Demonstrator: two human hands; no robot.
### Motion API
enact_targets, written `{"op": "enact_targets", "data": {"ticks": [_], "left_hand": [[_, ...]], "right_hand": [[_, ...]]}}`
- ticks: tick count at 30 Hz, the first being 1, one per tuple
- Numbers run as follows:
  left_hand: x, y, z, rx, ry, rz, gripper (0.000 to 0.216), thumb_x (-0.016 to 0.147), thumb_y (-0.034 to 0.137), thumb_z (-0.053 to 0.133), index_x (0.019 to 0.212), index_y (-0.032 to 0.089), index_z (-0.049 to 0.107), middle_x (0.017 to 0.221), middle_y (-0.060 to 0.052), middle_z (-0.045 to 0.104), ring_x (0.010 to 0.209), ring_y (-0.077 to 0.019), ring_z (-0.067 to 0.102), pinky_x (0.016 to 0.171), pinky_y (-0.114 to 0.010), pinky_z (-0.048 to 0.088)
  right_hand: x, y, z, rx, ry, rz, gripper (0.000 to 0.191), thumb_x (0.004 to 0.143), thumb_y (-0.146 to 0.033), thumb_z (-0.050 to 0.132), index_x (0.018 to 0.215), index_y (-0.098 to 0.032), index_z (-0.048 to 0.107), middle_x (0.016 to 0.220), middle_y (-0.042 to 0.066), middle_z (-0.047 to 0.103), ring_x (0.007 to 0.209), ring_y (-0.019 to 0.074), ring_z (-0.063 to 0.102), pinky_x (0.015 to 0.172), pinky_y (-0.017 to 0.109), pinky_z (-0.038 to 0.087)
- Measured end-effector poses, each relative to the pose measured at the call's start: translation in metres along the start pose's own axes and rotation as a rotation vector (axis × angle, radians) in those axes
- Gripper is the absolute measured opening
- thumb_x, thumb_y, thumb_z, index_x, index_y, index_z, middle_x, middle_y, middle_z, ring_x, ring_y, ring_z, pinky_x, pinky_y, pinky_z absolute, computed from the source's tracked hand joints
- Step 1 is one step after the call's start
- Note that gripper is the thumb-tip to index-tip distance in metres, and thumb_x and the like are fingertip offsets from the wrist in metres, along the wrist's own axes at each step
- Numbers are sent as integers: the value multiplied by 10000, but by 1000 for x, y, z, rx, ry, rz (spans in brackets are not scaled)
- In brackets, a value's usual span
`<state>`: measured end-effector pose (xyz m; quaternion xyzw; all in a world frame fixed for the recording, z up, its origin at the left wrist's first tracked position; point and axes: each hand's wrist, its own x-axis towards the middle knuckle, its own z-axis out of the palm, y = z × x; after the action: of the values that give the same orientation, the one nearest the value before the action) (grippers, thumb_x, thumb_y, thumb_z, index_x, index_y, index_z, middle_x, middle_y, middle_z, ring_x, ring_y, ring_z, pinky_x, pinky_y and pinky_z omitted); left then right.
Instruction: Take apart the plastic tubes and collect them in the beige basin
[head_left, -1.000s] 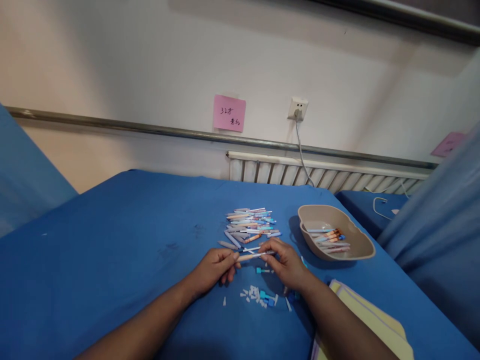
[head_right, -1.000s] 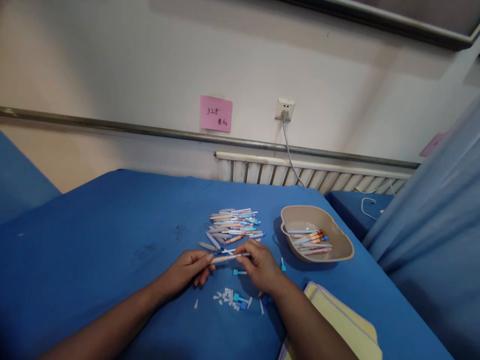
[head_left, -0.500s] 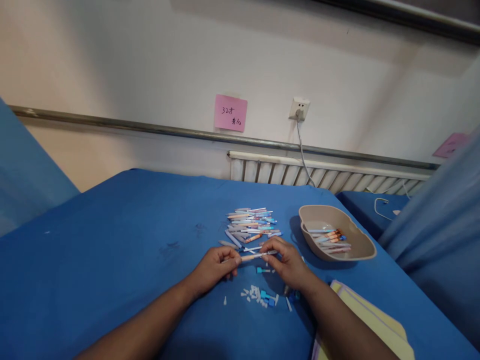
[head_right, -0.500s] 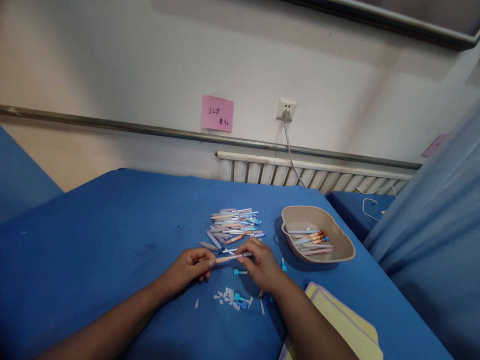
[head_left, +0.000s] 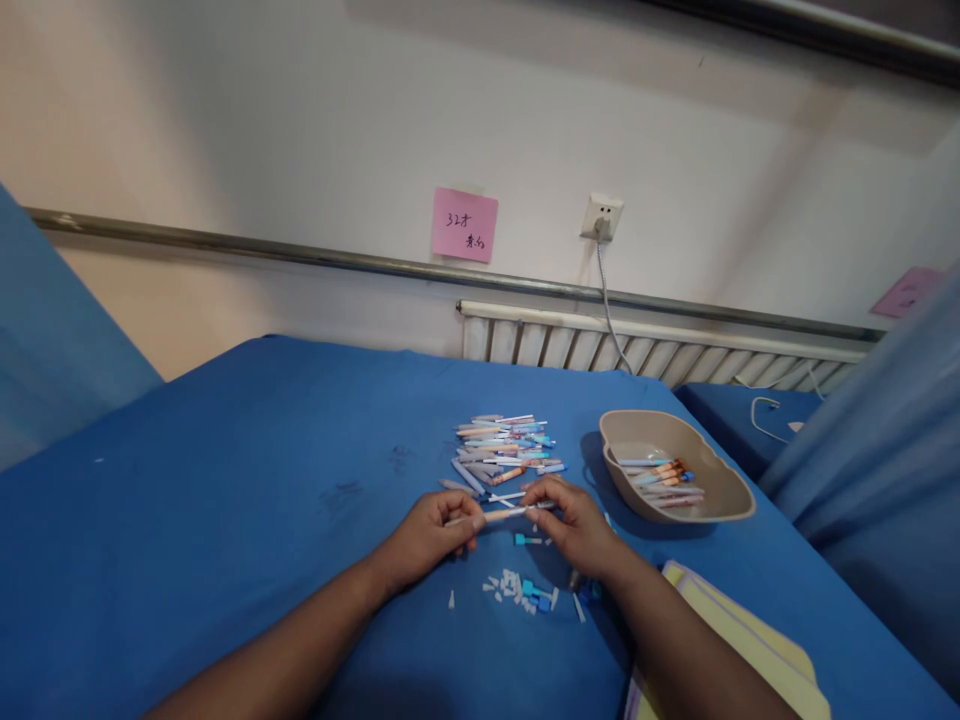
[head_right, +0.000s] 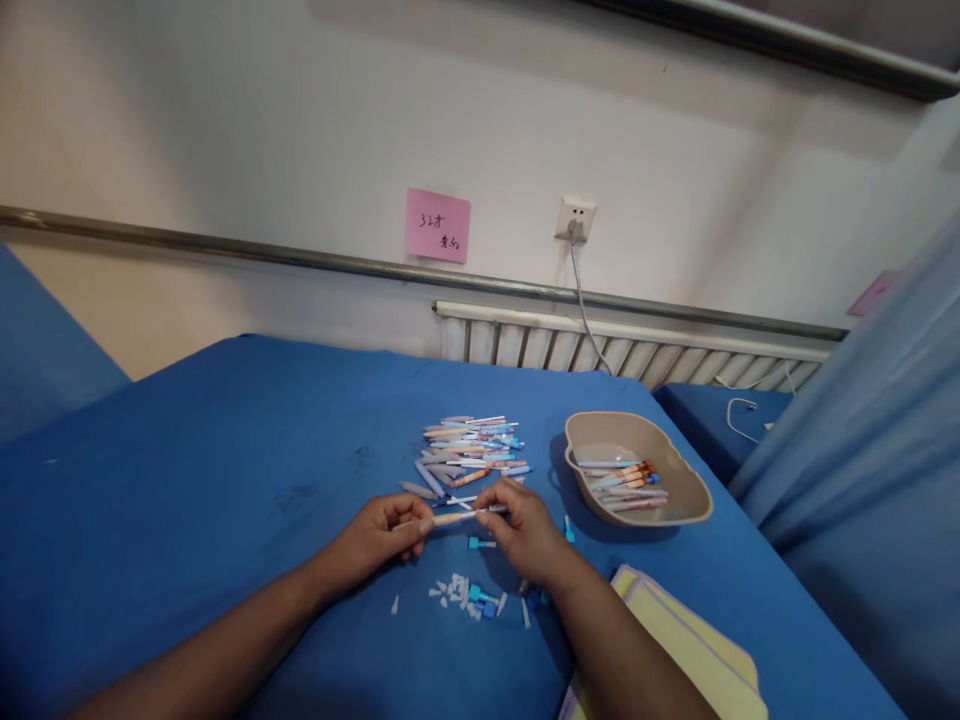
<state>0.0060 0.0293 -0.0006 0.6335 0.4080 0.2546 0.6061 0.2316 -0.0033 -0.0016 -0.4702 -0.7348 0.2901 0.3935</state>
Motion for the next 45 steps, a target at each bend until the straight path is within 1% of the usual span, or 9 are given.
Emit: {"op": "enact_targets", "data": {"ticks": [6,12,16,19,25,30,34,39,45], "left_hand": [[0,-2,1,-34,7,7,255,731,398,633,763,149,587,568,35,581,502,-92,495,499,-191,374],[1,-5,1,-4,-8,29,231,761,380,610,807,154,594,630,18,616,548,-99,517,539,-197,388],[0,-1,2,46,-16,54,242,774,354,590,913,160,628,691,12,629,617,-115,540,581,-203,397],[-2,3,3,120,-40,65,267,794,344,562,970,164,650,685,13,627,626,-119,530,584,-201,386],[-2,4,2,159,-23,79,241,795,331,561,931,159,662,682,12,619,623,-116,514,574,-195,374],[-1,0,4,54,-31,43,246,782,345,578,919,148,636,682,9,619,615,-119,533,590,-209,408],[1,-3,3,1,-38,62,207,782,331,586,885,152,611,759,-9,644,658,-120,555,644,-226,434],[2,-3,0,-19,-16,50,215,783,349,584,872,153,603,760,-16,646,642,-118,554,609,-220,433],[5,-3,-4,-38,48,33,253,763,390,610,845,151,597,745,-19,644,596,-106,540,564,-214,424]], "right_hand": [[0,1,0,13,-12,4,81,826,-223,540,853,-210,614,835,2,619,802,146,564,749,262,422],[1,2,-1,5,-11,10,93,825,-241,543,859,-206,622,869,14,635,829,158,566,769,276,421],[0,2,0,-15,-14,26,85,826,-243,538,849,-209,612,827,4,627,776,149,564,722,260,426],[0,0,0,-37,-26,22,84,831,-230,531,847,-208,610,805,-1,620,750,141,558,699,248,421],[0,-1,1,-43,-30,23,82,834,-226,528,832,-207,609,789,-8,614,745,134,558,696,239,421],[0,-2,2,-50,-24,24,91,840,-235,526,837,-206,611,784,-8,619,743,134,566,684,237,423],[-1,-7,-5,-86,-24,-32,117,849,-244,512,842,-216,625,799,-2,636,756,142,580,703,251,432],[-3,-2,-22,-78,54,-59,135,840,-259,525,891,-223,645,877,19,666,837,165,600,764,275,438],[-1,13,-34,11,260,97,194,836,-346,515,809,-185,620,741,7,629,710,155,576,652,244,434]]}}
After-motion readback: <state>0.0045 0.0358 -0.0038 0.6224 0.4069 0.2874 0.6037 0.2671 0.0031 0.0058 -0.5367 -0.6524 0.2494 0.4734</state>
